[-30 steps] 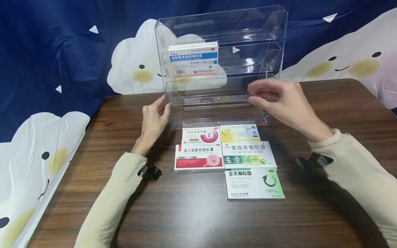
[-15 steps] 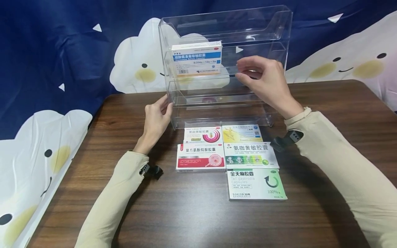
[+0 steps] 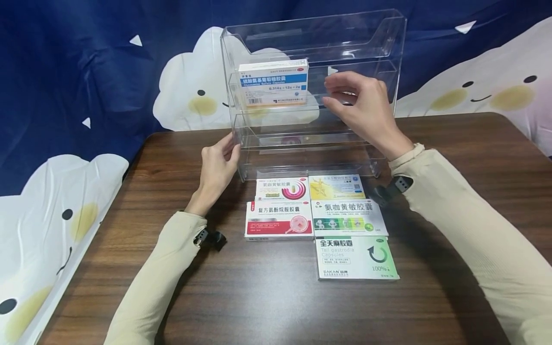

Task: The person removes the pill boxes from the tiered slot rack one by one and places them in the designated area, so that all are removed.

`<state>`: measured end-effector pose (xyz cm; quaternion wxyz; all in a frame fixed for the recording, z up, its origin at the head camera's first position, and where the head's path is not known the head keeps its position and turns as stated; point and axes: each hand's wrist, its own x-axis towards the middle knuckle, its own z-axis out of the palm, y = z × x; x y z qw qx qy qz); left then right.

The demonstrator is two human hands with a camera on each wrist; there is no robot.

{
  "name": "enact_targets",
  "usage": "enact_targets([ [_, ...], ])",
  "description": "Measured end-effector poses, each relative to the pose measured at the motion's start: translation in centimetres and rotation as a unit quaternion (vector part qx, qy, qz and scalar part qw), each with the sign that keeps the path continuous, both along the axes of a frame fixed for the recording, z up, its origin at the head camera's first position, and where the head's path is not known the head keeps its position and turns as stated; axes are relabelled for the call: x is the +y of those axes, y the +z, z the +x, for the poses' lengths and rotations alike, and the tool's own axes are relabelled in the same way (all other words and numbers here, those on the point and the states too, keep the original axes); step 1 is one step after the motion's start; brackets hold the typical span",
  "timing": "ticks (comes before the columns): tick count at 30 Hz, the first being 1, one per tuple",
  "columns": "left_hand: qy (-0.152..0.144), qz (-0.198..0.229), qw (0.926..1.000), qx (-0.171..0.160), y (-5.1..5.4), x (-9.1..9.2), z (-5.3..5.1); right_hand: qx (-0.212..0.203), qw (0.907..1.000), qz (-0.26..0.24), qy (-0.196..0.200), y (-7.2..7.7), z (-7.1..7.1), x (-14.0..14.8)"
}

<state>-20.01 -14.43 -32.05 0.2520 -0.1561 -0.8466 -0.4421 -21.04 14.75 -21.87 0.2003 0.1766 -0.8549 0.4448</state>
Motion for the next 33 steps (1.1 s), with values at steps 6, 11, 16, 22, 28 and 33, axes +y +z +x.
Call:
enact_targets([
  [6,0.001,0.000,1.0000,-0.001,0.0,0.0,0.0,-0.033,0.9993,0.016,-0.005,0.4,-0.8,-0.5],
  [11,0.001,0.000,1.0000,0.001,0.0,0.0,0.1,-0.059,0.9979,0.022,-0.014,0.4,-1.9,-1.1],
  [16,-0.001,0.001,1.0000,0.003,-0.1,0.0,0.0,-0.072,0.9962,0.042,-0.025,0.5,-2.5,-1.8],
  [22,-0.004,0.001,1.0000,0.007,0.0,0.1,0.0,-0.074,0.9961,0.041,-0.022,0.6,-3.0,-2.4],
  [28,-0.006,-0.001,0.9999,0.016,0.0,0.0,0.0,-0.068,0.9964,0.040,-0.032,0.6,-3.7,-2.9],
  [33,-0.005,-0.004,0.9998,0.017,-0.1,0.0,0.0,-0.081,0.9950,0.040,-0.043,0.5,-4.2,-3.2],
])
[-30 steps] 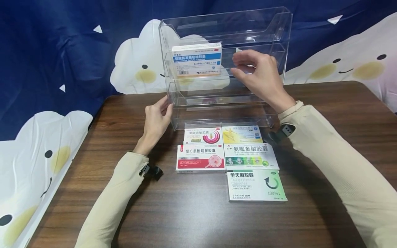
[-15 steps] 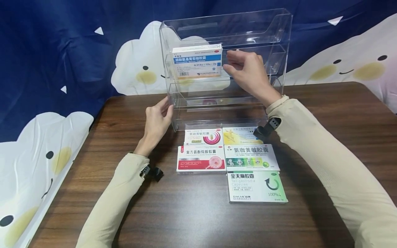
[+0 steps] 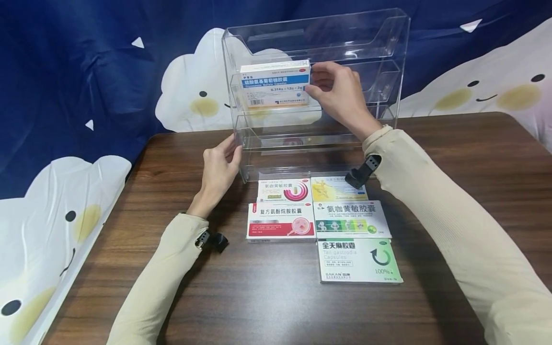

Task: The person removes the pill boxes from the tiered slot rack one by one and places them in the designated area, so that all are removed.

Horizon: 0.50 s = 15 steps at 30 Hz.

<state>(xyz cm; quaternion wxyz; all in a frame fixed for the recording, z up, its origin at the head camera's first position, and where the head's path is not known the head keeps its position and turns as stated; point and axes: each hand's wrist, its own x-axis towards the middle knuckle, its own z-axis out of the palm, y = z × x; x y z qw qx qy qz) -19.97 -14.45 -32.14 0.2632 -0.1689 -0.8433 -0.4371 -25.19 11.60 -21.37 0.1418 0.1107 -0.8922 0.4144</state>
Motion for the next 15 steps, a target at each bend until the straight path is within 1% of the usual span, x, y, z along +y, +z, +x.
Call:
enact_targets([
  [6,-0.005,0.006,1.0000,-0.005,-0.10,0.01,-0.08,-0.010,0.9999,0.006,-0.009,0.03,-0.40,-0.20],
  [15,-0.001,0.005,1.0000,-0.006,-0.15,0.00,-0.12,-0.032,0.9993,0.000,-0.021,0.26,-1.03,-0.41],
])
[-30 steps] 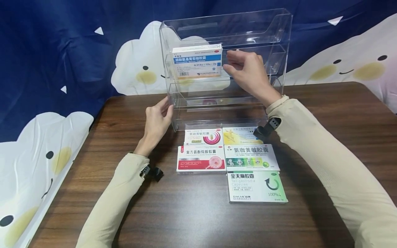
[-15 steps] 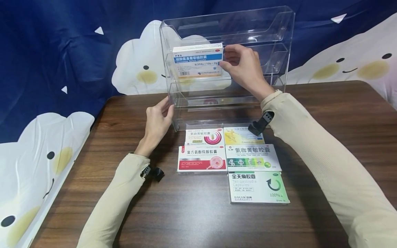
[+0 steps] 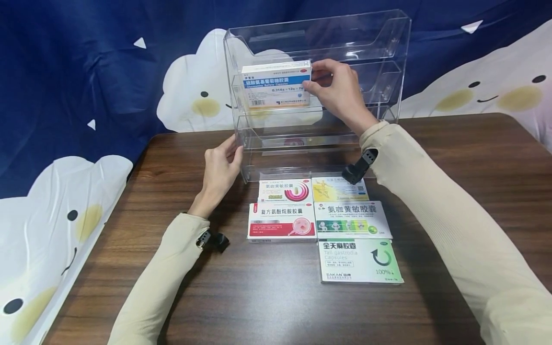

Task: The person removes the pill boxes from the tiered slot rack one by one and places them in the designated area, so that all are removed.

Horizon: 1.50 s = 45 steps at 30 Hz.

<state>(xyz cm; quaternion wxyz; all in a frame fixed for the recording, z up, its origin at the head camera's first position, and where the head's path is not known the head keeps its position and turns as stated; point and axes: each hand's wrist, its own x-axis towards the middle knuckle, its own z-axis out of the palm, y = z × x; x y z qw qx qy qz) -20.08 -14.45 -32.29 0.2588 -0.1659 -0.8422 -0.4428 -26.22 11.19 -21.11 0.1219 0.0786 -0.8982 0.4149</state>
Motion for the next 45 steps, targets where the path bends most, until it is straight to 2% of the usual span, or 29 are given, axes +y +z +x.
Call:
enact_targets([
  [14,-0.006,0.009,0.9999,0.001,0.0,-0.1,0.0,0.004,0.9999,-0.012,0.003,0.0,-0.3,-0.3],
  [20,-0.005,0.005,1.0000,0.000,0.0,0.0,0.1,0.021,0.9982,-0.053,0.016,-0.1,-0.4,-0.1],
  [27,-0.003,0.004,1.0000,0.003,-0.1,-0.1,0.0,0.072,0.9873,-0.133,0.050,0.0,-0.7,0.4],
  [35,-0.002,0.005,1.0000,0.002,0.0,0.0,0.0,0.142,0.9716,-0.177,0.067,-0.1,-0.7,1.0],
  [41,-0.003,0.010,1.0000,0.001,-0.1,0.1,0.0,0.159,0.9670,-0.188,0.064,0.1,-0.2,1.6],
  [45,-0.003,0.011,0.9999,0.000,-0.1,0.1,-0.1,0.146,0.9619,-0.220,0.073,0.2,0.4,2.5],
])
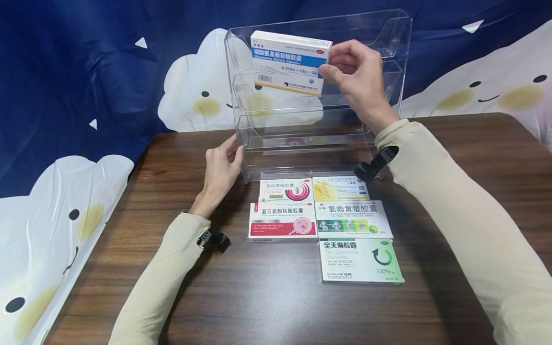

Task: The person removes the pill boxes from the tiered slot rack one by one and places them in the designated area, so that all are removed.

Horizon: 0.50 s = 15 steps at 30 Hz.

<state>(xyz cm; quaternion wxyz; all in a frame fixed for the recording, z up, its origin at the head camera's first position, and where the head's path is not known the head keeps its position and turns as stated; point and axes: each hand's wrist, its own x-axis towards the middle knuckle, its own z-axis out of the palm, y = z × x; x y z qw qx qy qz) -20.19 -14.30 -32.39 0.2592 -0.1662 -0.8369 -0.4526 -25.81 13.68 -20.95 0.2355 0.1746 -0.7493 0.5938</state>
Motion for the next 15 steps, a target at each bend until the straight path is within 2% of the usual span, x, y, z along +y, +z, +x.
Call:
enact_targets([
  [4,0.001,-0.003,1.0000,0.000,0.0,0.0,0.0,-0.026,0.9980,-0.045,0.034,-0.2,0.7,1.0],
  [9,0.000,-0.008,1.0000,0.002,0.1,0.0,0.0,-0.062,0.9902,-0.110,0.061,-0.7,1.8,2.1],
  [15,0.005,-0.018,0.9998,0.005,0.0,-0.1,0.0,-0.090,0.9830,-0.140,0.079,-1.2,2.8,2.7],
])
